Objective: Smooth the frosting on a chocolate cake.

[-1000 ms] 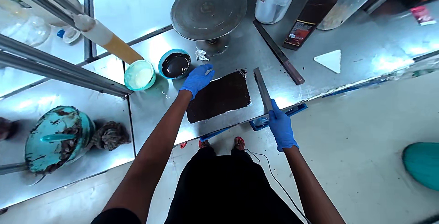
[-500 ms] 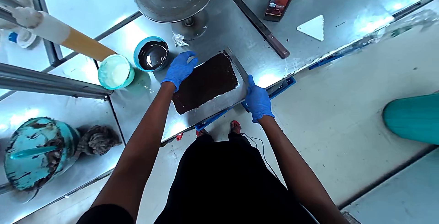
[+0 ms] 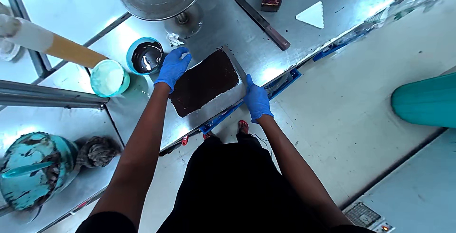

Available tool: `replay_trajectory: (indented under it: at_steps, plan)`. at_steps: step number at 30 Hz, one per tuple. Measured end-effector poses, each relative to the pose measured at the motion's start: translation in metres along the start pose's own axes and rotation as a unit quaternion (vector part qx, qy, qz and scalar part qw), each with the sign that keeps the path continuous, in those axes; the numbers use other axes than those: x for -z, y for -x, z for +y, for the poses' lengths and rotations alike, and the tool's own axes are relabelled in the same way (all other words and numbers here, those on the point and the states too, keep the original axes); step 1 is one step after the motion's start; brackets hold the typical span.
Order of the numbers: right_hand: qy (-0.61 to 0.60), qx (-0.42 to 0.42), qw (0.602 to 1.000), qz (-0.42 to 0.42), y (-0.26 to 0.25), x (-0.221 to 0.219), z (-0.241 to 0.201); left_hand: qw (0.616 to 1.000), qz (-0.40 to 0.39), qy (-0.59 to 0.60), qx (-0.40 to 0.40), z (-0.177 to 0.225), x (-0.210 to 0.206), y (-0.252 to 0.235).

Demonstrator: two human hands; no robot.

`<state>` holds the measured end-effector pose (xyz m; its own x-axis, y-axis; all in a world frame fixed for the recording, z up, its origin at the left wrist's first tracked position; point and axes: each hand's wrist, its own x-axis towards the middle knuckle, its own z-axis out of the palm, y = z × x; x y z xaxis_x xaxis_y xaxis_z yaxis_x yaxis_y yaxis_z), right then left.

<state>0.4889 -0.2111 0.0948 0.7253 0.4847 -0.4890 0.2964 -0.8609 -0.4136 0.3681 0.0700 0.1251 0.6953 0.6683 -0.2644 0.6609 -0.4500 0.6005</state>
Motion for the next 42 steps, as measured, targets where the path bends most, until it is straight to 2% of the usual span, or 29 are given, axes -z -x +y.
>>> replay_trajectory:
  at_steps: [10, 19, 21, 23, 25, 27, 29, 32, 35, 38, 42]
  plan:
    - [-0.009, -0.009, 1.000, 0.000, 0.012, -0.007, 0.005, 1.000, 0.002, 0.010, -0.002, -0.010, 0.001, 0.005]
    - [-0.023, -0.018, 1.000, 0.003, 0.031, -0.015, 0.033, 0.999, 0.019, 0.039, 0.003, -0.019, 0.009, 0.016]
    - [-0.051, -0.001, 0.999, 0.011, 0.044, -0.015, 0.046, 0.998, 0.028, 0.054, 0.001, -0.023, 0.013, 0.022]
    - [-0.140, 0.065, 0.988, 0.028, 0.064, -0.018, 0.074, 0.997, 0.048, 0.064, -0.006, -0.030, 0.018, 0.034]
    - [-0.293, 0.089, 0.952, 0.006, 0.071, -0.027, 0.111, 0.994, 0.075, 0.082, -0.002, -0.036, 0.026, 0.054]
    - [-0.444, 0.063, 0.890, -0.078, 0.086, -0.022, 0.136, 0.986, 0.108, 0.122, 0.022, -0.048, 0.026, 0.087]
    - [-0.524, 0.030, 0.839, -0.144, 0.096, -0.011, 0.146, 0.974, 0.134, 0.175, 0.060, -0.063, 0.014, 0.131]
    - [-0.579, 0.023, 0.787, -0.211, 0.095, 0.000, 0.135, 0.951, 0.177, 0.231, 0.103, -0.102, -0.009, 0.172]
    - [-0.618, 0.037, 0.738, -0.270, 0.084, 0.005, 0.111, 0.939, 0.208, 0.245, 0.121, -0.129, -0.022, 0.190]
    - [-0.655, 0.059, 0.680, -0.323, 0.068, 0.004, 0.094, 0.930, 0.218, 0.264, 0.133, -0.134, -0.018, 0.196]
    - [-0.666, 0.101, 0.641, -0.368, 0.050, 0.004, 0.073, 0.922, 0.235, 0.279, 0.132, -0.129, -0.006, 0.192]
